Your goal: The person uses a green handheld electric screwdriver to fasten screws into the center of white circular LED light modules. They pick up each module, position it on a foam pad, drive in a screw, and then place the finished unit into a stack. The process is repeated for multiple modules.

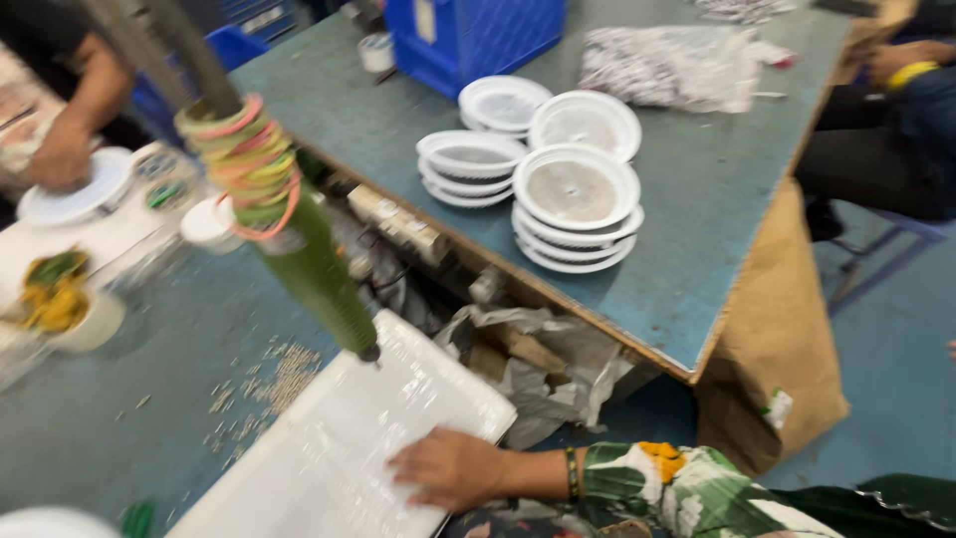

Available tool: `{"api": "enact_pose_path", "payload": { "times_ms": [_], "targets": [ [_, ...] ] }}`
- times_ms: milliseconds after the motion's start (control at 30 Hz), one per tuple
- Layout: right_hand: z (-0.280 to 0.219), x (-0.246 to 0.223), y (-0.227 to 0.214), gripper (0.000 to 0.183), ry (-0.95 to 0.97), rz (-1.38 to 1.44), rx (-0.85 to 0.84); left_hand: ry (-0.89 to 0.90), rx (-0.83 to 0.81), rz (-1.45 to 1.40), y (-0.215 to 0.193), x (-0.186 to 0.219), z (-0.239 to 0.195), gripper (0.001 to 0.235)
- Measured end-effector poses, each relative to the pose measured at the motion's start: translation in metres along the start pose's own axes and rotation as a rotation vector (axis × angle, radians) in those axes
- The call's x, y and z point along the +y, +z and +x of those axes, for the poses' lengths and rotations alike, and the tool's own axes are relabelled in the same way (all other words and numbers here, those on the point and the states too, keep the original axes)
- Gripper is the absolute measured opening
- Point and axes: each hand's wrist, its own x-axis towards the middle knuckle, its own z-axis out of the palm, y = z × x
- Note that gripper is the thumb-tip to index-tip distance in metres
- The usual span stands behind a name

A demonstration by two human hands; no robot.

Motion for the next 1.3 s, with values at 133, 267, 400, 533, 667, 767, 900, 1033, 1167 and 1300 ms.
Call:
{"api": "enact_pose_path", "payload": {
  "times_ms": [133, 267, 400, 533, 667, 767, 900, 1033, 1167, 1300],
  "targets": [
    [0.006, 0.001, 0.003, 0.046, 0.421, 0.41, 0.15, -0.007, 0.12, -0.024, -0.06, -0.024, -0.04, 0.04],
    [0.026, 0.003, -0.004, 0.065, 0.543, 0.837, 0.245, 0.046, 0.127, -0.151, -0.053, -0.041, -0.057, 0.04],
    [0.031, -0.004, -0.003, 0.069, 0.537, 0.654, 0.212, 0.062, 0.096, -0.31, 0.006, -0.049, -0.059, 0.035],
    [0.025, -0.001, -0.014, 0.072, 0.665, 0.505, 0.187, 0.069, 0.004, -0.2, 0.037, -0.046, -0.049, 0.038],
    [0.007, 0.011, -0.027, 0.061, 0.546, 0.178, 0.202, 0.161, -0.167, -0.087, 0.051, -0.04, -0.033, 0.044],
    [0.002, 0.016, -0.028, 0.046, 0.469, -0.028, 0.172, 0.166, -0.123, -0.053, 0.057, -0.031, -0.017, 0.046],
    [0.003, 0.012, -0.025, 0.047, 0.476, -0.059, 0.162, 0.18, -0.102, -0.017, 0.067, -0.018, 0.007, 0.05],
    [0.004, 0.01, -0.028, 0.047, 0.475, -0.046, 0.159, 0.186, -0.042, 0.006, 0.071, -0.013, 0.015, 0.053],
    [0.005, 0.012, -0.03, 0.049, 0.461, -0.034, 0.146, 0.167, 0.06, 0.037, 0.062, -0.018, -0.001, 0.057],
    [0.0, 0.015, -0.032, 0.053, 0.417, -0.004, 0.127, 0.13, 0.157, 0.05, 0.056, -0.028, -0.031, 0.06]
  ]
}}
